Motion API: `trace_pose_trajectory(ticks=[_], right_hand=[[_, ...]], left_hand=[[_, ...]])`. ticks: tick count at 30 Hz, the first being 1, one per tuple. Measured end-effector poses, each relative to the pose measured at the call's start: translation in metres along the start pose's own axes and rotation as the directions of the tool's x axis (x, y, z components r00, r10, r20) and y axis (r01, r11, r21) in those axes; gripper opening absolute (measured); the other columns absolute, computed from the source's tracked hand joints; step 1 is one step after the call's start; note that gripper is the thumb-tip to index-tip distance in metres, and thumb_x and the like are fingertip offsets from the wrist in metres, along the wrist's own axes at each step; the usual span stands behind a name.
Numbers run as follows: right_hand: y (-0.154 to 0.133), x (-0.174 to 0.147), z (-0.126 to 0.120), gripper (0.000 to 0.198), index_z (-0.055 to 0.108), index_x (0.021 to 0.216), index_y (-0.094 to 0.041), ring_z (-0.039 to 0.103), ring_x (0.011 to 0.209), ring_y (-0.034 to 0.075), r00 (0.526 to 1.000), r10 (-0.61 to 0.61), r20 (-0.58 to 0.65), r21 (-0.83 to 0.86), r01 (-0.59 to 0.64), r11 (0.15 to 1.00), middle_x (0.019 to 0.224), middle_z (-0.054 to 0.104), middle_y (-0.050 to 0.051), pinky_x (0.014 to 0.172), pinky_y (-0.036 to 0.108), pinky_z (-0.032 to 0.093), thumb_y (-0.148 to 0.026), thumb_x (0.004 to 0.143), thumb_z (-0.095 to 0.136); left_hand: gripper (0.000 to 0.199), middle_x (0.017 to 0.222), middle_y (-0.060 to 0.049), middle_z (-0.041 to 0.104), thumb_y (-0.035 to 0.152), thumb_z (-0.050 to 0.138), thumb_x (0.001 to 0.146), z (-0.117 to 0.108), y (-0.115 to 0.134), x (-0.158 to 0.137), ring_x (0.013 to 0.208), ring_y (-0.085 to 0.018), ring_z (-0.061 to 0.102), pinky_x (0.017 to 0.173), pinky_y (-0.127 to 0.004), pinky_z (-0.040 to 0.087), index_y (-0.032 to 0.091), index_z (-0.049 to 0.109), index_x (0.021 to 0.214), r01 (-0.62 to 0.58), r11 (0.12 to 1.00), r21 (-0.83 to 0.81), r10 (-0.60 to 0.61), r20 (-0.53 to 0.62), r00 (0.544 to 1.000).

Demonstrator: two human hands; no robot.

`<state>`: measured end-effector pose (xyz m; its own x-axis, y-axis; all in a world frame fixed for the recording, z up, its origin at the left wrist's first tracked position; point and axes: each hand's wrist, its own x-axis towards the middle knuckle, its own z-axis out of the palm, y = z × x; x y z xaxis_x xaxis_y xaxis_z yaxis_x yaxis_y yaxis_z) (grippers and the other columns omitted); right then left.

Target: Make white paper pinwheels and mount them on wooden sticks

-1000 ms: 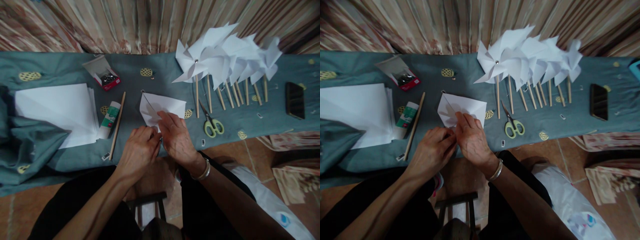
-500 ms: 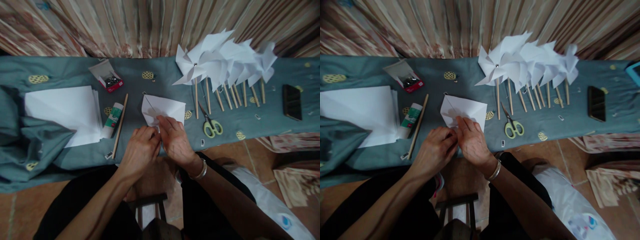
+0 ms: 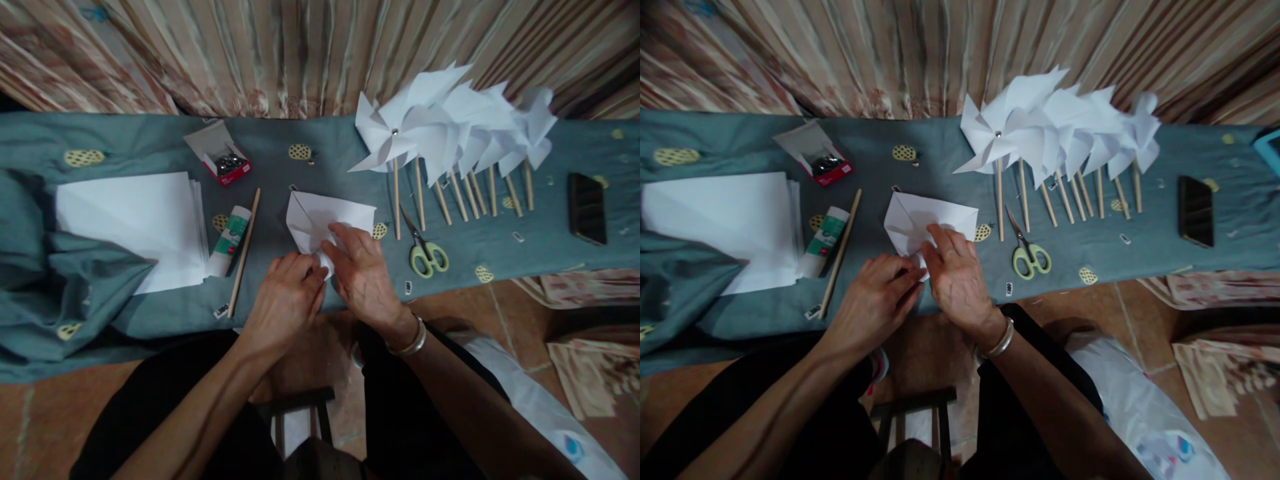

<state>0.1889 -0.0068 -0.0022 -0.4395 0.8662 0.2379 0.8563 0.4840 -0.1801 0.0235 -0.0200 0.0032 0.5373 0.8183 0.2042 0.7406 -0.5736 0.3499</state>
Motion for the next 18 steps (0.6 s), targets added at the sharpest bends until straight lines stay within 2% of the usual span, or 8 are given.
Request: trace_pose_trajectory(ticks=[6,10,14,18], right_hand=[[-0.004,0.005,0.007,0.028,0.064,0.109,-0.011,0.046,0.119,0.028,0.994,-0.103,-0.019,-0.014,0.103,0.995,0.133,0.057,0.015,0.088,0.04,0.042,-0.017,0.096,0.04],[-0.006,0.005,0.01,0.027,0.065,0.106,-0.009,0.048,0.116,0.027,0.993,-0.116,-0.027,0.01,0.117,0.993,0.13,0.06,0.016,0.086,0.039,0.043,-0.016,0.096,0.041],[0.0,0.002,0.004,0.029,0.064,0.112,-0.009,0.05,0.116,0.028,0.997,-0.071,-0.027,0.042,0.072,0.997,0.131,0.06,0.015,0.09,0.041,0.045,-0.013,0.094,0.042],[0.016,0.005,-0.006,0.038,0.057,0.126,-0.012,0.051,0.122,0.026,0.988,0.058,-0.14,0.11,-0.043,0.993,0.135,0.058,0.014,0.1,0.045,0.043,-0.012,0.093,0.038]], left_hand=[[0.014,0.086,-0.006,0.063,0.016,0.052,0.089,-0.001,-0.001,0.002,0.082,-0.022,0.056,0.07,-0.035,0.043,0.014,0.066,0.089,-0.004,1.0,0.016,0.003,0.011,1.0],[0.014,0.085,-0.007,0.063,0.018,0.053,0.09,-0.001,-0.001,0.003,0.082,-0.022,0.057,0.07,-0.034,0.044,0.014,0.066,0.088,-0.012,1.0,0.001,0.012,-0.007,1.0],[0.013,0.091,-0.007,0.066,0.019,0.056,0.089,-0.001,-0.001,0.001,0.085,-0.022,0.058,0.071,-0.034,0.044,0.014,0.066,0.096,-0.008,1.0,0.004,0.008,-0.004,1.0],[0.015,0.094,-0.007,0.067,0.018,0.058,0.088,0.0,-0.001,0.0,0.086,-0.023,0.059,0.073,-0.035,0.045,0.015,0.066,0.1,-0.01,1.0,0.003,0.01,-0.019,1.0]])
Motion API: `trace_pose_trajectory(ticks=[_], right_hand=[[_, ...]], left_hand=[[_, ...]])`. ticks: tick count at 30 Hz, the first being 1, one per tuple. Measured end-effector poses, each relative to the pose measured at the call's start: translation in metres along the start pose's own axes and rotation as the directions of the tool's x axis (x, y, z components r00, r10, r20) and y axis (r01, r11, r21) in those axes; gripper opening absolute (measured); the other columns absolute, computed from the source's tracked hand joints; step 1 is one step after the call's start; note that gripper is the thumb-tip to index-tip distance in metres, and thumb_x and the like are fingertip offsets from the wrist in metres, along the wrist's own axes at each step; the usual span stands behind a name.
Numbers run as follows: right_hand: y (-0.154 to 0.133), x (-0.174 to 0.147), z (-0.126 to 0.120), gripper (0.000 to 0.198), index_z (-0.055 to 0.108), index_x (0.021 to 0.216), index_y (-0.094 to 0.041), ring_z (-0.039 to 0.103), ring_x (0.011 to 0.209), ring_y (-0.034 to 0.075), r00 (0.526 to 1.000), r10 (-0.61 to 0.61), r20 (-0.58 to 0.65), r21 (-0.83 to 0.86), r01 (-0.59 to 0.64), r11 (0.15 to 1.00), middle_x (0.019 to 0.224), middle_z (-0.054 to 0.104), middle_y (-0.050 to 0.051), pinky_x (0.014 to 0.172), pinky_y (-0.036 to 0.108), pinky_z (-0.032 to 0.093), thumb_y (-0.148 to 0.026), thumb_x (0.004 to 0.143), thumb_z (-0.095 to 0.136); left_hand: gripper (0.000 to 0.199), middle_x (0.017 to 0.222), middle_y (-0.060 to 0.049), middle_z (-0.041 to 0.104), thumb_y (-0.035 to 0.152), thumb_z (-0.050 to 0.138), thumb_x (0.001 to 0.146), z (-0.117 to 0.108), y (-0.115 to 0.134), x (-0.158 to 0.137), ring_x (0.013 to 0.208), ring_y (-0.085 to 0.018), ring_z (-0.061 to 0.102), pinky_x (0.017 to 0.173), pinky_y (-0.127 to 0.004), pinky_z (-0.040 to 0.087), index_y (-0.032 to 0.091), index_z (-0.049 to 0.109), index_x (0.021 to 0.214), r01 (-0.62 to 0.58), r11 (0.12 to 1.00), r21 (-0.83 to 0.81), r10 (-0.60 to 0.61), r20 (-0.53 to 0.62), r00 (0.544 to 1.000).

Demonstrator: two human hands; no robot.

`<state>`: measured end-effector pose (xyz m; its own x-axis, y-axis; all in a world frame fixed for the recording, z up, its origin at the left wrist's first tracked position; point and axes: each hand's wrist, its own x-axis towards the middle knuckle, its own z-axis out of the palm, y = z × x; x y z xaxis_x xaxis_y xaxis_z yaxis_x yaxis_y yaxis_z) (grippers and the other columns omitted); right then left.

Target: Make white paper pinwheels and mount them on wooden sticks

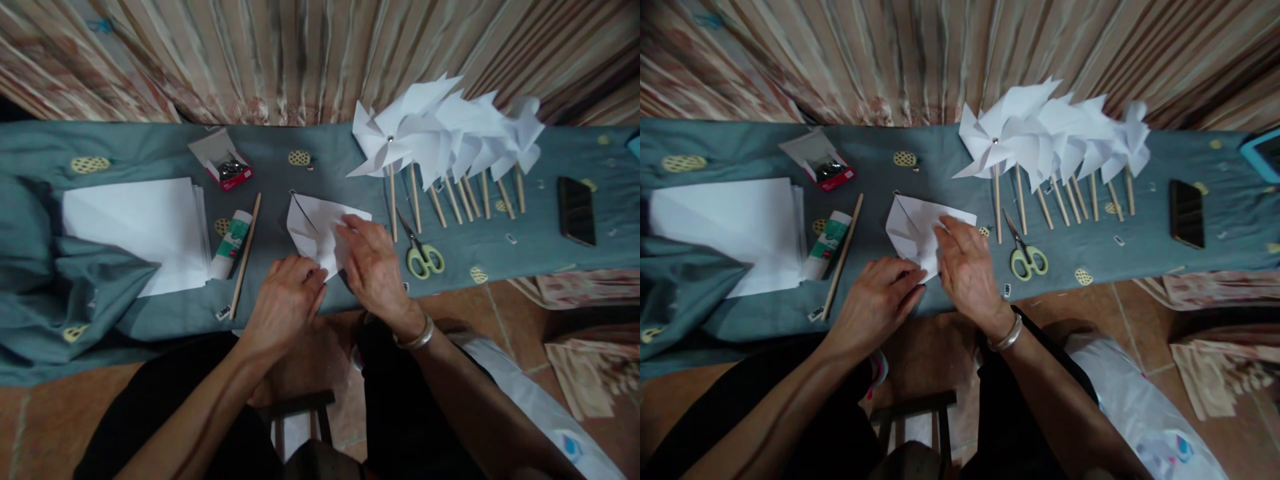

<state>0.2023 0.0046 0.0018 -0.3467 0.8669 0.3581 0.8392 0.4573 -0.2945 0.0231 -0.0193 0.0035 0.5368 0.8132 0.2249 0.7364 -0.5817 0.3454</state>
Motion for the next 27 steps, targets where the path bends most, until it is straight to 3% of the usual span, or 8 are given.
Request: trace_pose_trajectory(ticks=[3,7,12,20,27], right_hand=[[0.013,0.01,-0.002,0.042,0.05,0.135,-0.011,0.046,0.131,0.028,0.996,0.092,0.006,-0.033,-0.092,0.995,0.141,0.052,0.017,0.107,0.048,0.039,-0.019,0.095,0.038],[0.023,0.018,0.0,0.043,0.048,0.136,-0.009,0.052,0.126,0.028,0.989,0.135,0.058,-0.025,-0.133,0.991,0.135,0.059,0.017,0.104,0.049,0.039,-0.026,0.098,0.037],[0.026,0.014,-0.006,0.04,0.055,0.13,-0.01,0.059,0.116,0.028,0.988,0.147,0.051,-0.038,-0.145,0.989,0.126,0.065,0.016,0.101,0.046,0.041,-0.027,0.099,0.038],[0.032,0.0,-0.015,0.036,0.064,0.119,-0.014,0.067,0.102,0.029,0.979,0.206,-0.011,-0.017,-0.206,0.978,0.11,0.073,0.013,0.093,0.045,0.048,-0.033,0.096,0.044],[0.028,-0.011,-0.024,0.031,0.069,0.11,-0.016,0.071,0.095,0.028,0.965,0.261,0.007,0.014,-0.262,0.965,0.104,0.075,0.011,0.087,0.041,0.053,-0.032,0.093,0.049]], left_hand=[[0.013,0.093,-0.007,0.067,0.016,0.058,0.088,-0.001,0.0,0.0,0.085,-0.023,0.059,0.072,-0.036,0.044,0.015,0.066,0.097,-0.003,1.0,0.0,0.003,0.002,1.0],[0.013,0.093,-0.008,0.067,0.016,0.056,0.089,-0.004,-0.001,0.001,0.085,-0.023,0.059,0.072,-0.036,0.044,0.015,0.067,0.097,-0.024,1.0,-0.005,0.024,-0.01,1.0],[0.016,0.096,-0.008,0.067,0.014,0.056,0.089,-0.009,-0.008,0.001,0.089,-0.024,0.059,0.074,-0.037,0.044,0.015,0.067,0.1,-0.037,0.999,0.01,0.036,0.009,0.999],[0.019,0.099,-0.008,0.068,0.013,0.054,0.088,-0.01,-0.019,0.002,0.09,-0.025,0.058,0.078,-0.04,0.045,0.016,0.067,0.102,-0.022,0.996,0.087,0.028,-0.074,0.997],[0.022,0.101,-0.008,0.069,0.013,0.053,0.087,-0.014,-0.024,0.005,0.097,-0.027,0.057,0.084,-0.044,0.045,0.019,0.068,0.101,0.033,0.99,0.137,-0.017,-0.116,0.993]])
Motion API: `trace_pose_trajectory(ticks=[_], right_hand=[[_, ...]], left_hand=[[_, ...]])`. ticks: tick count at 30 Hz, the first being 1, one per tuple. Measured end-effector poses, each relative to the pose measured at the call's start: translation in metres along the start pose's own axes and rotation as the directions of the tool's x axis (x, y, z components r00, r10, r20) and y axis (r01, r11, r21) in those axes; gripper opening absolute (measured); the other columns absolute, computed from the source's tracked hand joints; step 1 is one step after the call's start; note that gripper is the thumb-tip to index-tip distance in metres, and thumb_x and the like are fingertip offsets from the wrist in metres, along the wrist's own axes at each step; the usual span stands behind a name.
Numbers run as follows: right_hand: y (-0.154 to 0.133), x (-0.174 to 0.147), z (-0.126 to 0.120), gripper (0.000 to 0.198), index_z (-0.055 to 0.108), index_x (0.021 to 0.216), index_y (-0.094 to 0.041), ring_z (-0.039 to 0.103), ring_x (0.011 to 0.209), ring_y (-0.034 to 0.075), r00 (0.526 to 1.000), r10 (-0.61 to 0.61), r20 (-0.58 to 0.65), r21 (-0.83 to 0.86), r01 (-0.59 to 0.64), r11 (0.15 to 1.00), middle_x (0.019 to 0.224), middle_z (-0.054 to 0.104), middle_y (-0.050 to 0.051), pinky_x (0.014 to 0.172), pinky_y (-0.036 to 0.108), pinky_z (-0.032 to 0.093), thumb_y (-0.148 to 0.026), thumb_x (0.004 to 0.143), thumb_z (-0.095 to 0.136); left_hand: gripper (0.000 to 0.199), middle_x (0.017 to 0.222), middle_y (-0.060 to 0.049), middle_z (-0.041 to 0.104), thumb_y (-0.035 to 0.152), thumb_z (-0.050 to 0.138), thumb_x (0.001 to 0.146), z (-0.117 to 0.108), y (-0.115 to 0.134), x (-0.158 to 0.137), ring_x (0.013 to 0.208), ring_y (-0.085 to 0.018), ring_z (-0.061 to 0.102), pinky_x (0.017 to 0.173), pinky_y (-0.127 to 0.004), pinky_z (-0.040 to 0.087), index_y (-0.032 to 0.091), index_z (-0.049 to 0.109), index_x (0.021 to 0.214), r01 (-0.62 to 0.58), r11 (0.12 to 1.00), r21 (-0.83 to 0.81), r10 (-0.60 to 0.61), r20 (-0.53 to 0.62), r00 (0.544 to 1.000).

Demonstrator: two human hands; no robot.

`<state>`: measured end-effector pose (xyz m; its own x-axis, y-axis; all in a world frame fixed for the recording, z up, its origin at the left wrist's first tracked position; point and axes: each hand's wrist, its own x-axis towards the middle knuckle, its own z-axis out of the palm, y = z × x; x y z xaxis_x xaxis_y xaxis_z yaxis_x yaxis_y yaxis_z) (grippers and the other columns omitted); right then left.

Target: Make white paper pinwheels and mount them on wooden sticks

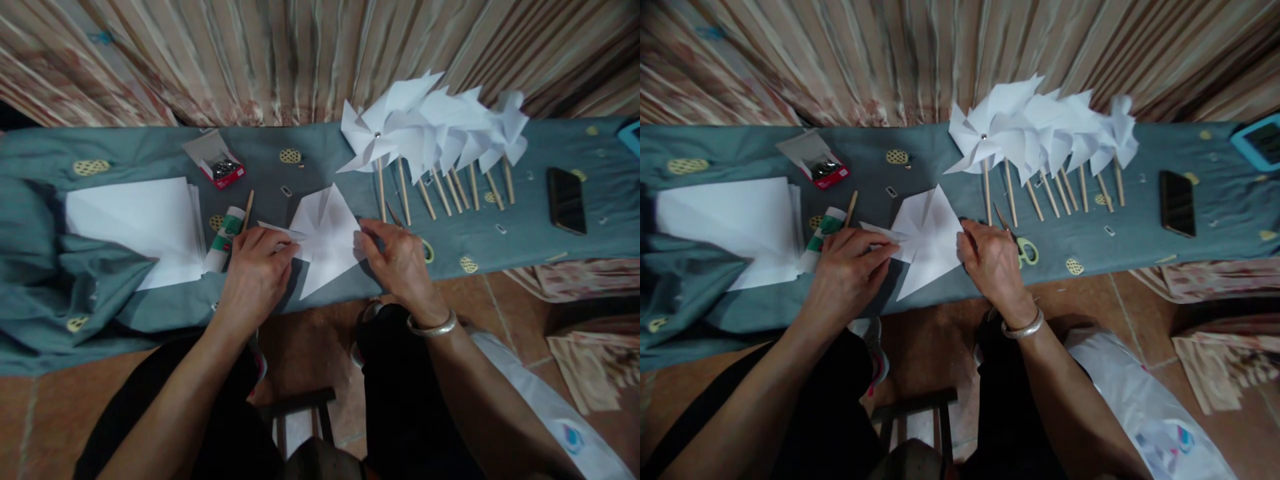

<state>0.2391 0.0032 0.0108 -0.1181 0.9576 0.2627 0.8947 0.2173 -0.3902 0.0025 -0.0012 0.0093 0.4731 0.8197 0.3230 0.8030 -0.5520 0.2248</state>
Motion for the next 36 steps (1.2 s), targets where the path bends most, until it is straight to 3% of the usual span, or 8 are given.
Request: trace_pose_trajectory(ticks=[7,14,19,36], right_hand=[[-0.002,-0.008,-0.002,0.029,0.069,0.111,-0.018,0.072,0.084,0.025,0.998,0.039,0.05,-0.003,-0.039,0.999,0.093,0.077,0.008,0.078,0.036,0.055,-0.031,0.091,0.053],[-0.005,-0.006,-0.004,0.029,0.069,0.112,-0.016,0.072,0.083,0.025,0.996,0.056,0.075,0.005,-0.057,0.998,0.092,0.077,0.008,0.077,0.036,0.054,-0.028,0.089,0.055],[-0.005,-0.006,0.0,0.029,0.069,0.111,-0.016,0.071,0.085,0.024,0.999,0.026,0.046,-0.003,-0.026,1.0,0.093,0.076,0.009,0.081,0.039,0.053,-0.029,0.09,0.053],[-0.003,-0.007,0.001,0.032,0.067,0.114,-0.015,0.069,0.095,0.028,0.999,-0.009,0.045,-0.043,0.011,0.999,0.102,0.075,0.012,0.089,0.044,0.051,-0.032,0.093,0.05]], left_hand=[[0.028,0.107,-0.007,0.068,0.011,0.05,0.088,-0.002,0.0,0.0,0.101,-0.027,0.056,0.088,-0.046,0.045,0.022,0.066,0.107,0.05,0.999,0.005,-0.05,-0.042,0.998],[0.02,0.107,-0.009,0.068,0.031,0.058,0.09,0.0,0.029,-0.004,0.098,-0.026,0.058,0.084,-0.043,0.046,0.018,0.064,0.104,-0.126,0.984,-0.122,0.127,-0.002,0.992],[0.014,0.101,-0.009,0.069,0.023,0.056,0.091,0.008,0.036,-0.005,0.094,-0.025,0.059,0.078,-0.04,0.044,0.016,0.065,0.099,-0.117,0.985,-0.127,0.127,0.071,0.989],[0.015,0.094,-0.007,0.072,0.016,0.052,0.092,0.009,0.035,-0.006,0.084,-0.021,0.064,0.075,-0.036,0.046,0.014,0.067,0.094,-0.132,0.986,-0.098,0.134,0.009,0.991]])
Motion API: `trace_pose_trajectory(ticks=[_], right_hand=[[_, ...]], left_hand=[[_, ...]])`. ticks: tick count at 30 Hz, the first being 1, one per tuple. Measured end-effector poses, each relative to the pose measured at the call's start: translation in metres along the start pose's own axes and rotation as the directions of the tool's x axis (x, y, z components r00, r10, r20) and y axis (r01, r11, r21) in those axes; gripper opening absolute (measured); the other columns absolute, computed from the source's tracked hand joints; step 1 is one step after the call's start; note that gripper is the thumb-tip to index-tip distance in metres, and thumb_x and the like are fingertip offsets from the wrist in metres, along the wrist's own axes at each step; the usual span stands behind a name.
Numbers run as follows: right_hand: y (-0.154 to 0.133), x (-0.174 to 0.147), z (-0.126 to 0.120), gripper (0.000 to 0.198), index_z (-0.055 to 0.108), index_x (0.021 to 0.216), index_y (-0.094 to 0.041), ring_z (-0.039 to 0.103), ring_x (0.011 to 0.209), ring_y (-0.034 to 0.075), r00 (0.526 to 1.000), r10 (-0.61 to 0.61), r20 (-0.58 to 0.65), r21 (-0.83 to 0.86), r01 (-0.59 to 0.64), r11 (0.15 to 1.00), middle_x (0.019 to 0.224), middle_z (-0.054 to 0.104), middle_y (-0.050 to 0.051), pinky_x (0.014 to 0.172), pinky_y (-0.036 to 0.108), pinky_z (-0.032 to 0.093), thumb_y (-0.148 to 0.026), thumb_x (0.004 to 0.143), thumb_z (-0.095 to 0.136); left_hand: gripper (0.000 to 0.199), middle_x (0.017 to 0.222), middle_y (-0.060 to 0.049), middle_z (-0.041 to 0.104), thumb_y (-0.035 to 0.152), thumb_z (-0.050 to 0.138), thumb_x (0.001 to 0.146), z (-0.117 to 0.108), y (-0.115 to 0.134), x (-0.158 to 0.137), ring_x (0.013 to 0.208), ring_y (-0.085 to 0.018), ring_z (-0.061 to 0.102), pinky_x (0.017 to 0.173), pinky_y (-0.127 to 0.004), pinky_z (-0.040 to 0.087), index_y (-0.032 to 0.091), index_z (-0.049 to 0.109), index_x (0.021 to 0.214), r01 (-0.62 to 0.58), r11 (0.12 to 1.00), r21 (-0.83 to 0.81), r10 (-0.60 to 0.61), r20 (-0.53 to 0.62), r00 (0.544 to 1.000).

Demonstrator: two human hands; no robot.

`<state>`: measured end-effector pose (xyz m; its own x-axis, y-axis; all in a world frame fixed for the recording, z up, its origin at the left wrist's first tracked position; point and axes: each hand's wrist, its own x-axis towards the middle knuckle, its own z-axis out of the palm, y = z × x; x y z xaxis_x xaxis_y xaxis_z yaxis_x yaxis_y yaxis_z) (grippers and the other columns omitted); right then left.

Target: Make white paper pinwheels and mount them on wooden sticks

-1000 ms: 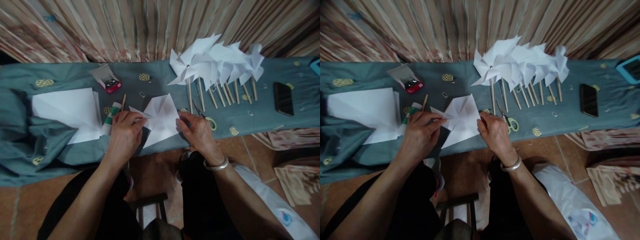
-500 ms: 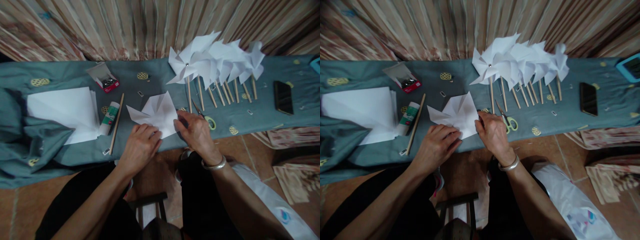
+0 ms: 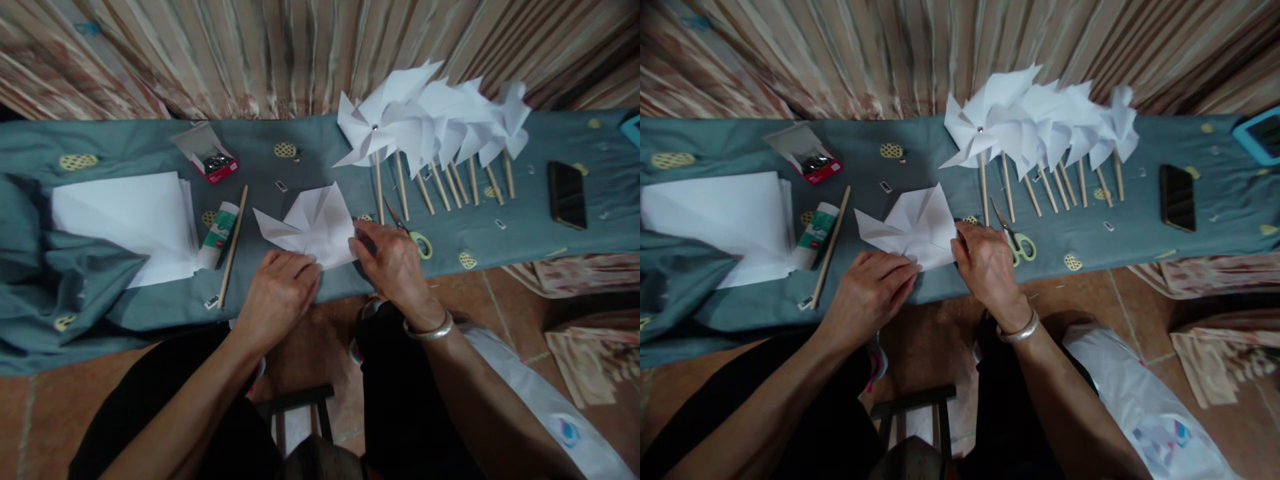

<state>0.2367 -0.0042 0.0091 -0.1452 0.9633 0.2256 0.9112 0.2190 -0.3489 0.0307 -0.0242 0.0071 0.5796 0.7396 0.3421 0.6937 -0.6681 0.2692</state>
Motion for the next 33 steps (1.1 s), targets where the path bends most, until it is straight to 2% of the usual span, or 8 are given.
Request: trace_pose_trajectory(ticks=[5,9,13,20,23,27,33], right_hand=[[0.003,-0.001,-0.005,0.033,0.065,0.119,-0.015,0.068,0.101,0.027,0.999,-0.014,0.031,0.052,0.013,0.999,0.109,0.073,0.011,0.094,0.044,0.05,-0.032,0.094,0.05],[0.006,-0.003,-0.01,0.033,0.064,0.123,-0.021,0.06,0.118,0.027,0.994,-0.098,0.057,0.147,0.089,0.985,0.126,0.066,0.01,0.103,0.048,0.045,-0.024,0.094,0.048],[0.011,-0.005,-0.015,0.038,0.068,0.118,-0.022,0.053,0.127,0.025,0.977,-0.19,0.094,0.317,0.151,0.936,0.137,0.057,0.01,0.107,0.047,0.043,-0.012,0.091,0.044],[0.023,-0.008,-0.019,0.051,0.068,0.119,-0.027,0.049,0.133,0.025,0.952,-0.174,0.252,0.501,0.026,0.865,0.14,0.054,0.007,0.111,0.047,0.04,-0.003,0.078,0.05],[0.025,-0.008,-0.019,0.04,0.071,0.113,-0.026,0.051,0.13,0.025,0.949,-0.148,0.277,0.545,-0.028,0.838,0.138,0.055,0.008,0.112,0.047,0.039,-0.008,0.079,0.06],[0.021,-0.006,-0.018,0.02,0.075,0.096,-0.026,0.06,0.119,0.023,0.963,-0.104,0.25,0.608,-0.073,0.79,0.131,0.061,0.006,0.105,0.044,0.046,-0.015,0.083,0.065],[0.013,0.0,-0.012,0.008,0.074,0.084,-0.024,0.063,0.113,0.022,0.981,-0.042,0.192,0.686,-0.104,0.72,0.119,0.068,0.005,0.102,0.042,0.047,-0.019,0.08,0.071]], left_hand=[[0.014,0.095,-0.007,0.073,0.016,0.052,0.092,-0.002,-0.002,-0.001,0.085,-0.02,0.066,0.075,-0.036,0.048,0.015,0.067,0.092,-0.02,1.0,0.006,0.02,-0.013,1.0],[0.011,0.094,-0.007,0.073,0.016,0.056,0.09,-0.003,-0.005,-0.004,0.082,-0.021,0.066,0.074,-0.035,0.049,0.013,0.066,0.093,-0.054,0.999,-0.004,0.054,-0.073,0.996],[0.011,0.095,-0.009,0.073,0.015,0.058,0.089,-0.003,-0.008,-0.007,0.082,-0.02,0.067,0.074,-0.035,0.051,0.011,0.066,0.096,-0.063,0.998,-0.021,0.061,-0.103,0.993],[0.012,0.095,-0.008,0.073,0.015,0.055,0.09,-0.006,-0.007,-0.008,0.082,-0.019,0.067,0.075,-0.034,0.051,0.013,0.067,0.093,-0.047,0.999,-0.012,0.046,-0.072,0.996],[0.012,0.095,-0.008,0.073,0.015,0.056,0.09,-0.007,-0.007,-0.008,0.083,-0.02,0.067,0.076,-0.034,0.05,0.013,0.067,0.094,-0.056,0.998,-0.009,0.055,-0.062,0.997],[0.011,0.094,-0.007,0.072,0.015,0.058,0.089,-0.007,-0.006,-0.007,0.081,-0.021,0.065,0.075,-0.036,0.05,0.012,0.067,0.093,-0.067,0.998,-0.011,0.066,-0.046,0.997],[0.012,0.095,-0.007,0.072,0.013,0.056,0.089,-0.009,-0.004,-0.007,0.082,-0.021,0.064,0.076,-0.036,0.05,0.012,0.067,0.094,-0.066,0.998,-0.009,0.065,-0.013,0.998]])
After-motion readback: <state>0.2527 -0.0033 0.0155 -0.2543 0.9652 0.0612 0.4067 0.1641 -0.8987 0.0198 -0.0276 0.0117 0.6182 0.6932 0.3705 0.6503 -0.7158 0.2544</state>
